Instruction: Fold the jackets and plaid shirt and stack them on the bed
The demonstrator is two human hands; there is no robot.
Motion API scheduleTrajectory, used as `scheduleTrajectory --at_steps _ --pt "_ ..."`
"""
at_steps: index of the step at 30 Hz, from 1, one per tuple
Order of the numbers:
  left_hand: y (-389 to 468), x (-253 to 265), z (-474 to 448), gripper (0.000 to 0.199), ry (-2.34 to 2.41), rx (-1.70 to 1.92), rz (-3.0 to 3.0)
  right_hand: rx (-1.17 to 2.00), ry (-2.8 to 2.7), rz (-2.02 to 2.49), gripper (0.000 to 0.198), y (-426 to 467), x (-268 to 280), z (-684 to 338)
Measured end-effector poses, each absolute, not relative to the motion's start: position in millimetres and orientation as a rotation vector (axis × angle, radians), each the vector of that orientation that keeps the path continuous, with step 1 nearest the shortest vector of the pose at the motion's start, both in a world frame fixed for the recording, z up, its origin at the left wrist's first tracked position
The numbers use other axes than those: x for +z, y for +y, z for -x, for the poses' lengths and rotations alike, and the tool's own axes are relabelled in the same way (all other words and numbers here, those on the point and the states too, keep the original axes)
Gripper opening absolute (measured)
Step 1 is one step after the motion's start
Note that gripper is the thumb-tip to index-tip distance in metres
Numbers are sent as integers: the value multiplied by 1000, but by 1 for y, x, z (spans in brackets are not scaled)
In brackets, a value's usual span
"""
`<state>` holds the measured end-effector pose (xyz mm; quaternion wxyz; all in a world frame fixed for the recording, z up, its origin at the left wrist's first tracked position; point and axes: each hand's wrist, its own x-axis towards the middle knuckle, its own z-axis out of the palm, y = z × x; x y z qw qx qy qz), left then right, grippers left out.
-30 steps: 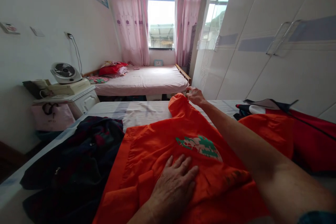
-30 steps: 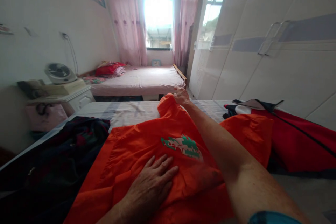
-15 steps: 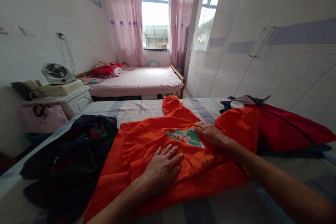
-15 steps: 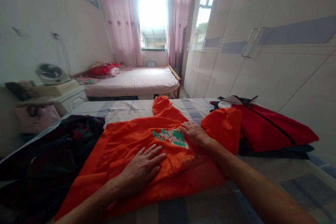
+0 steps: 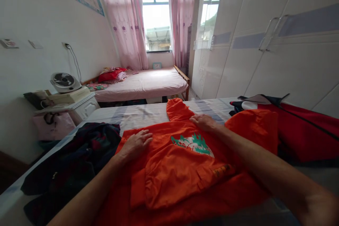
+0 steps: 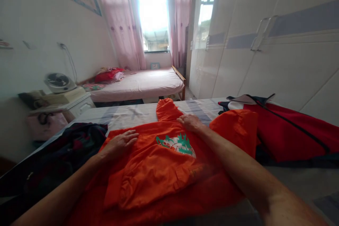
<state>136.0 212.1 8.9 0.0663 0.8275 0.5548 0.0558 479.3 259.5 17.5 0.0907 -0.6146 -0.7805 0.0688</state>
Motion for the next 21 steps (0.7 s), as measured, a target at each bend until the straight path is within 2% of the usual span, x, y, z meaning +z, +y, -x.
scheduleTrajectory --at_steps 5,10,13,18,21 --pt "245 35 -105 51 1761 187 -2382 254 -2096 1905 48 303 37 -475" --pt "261 42 -87 61 1682 52 -2257 499 -1917 1945 50 341 39 -453" --pt "262 43 -84 51 1679 32 -2207 606 -1764 1935 47 356 32 -443" --pt "262 41 -84 29 1672 93 -2200 741 -1487 1892 26 362 22 -432" --pt "256 47 -83 22 1688 224 -2235 788 -1438 1762 28 350 36 -437"
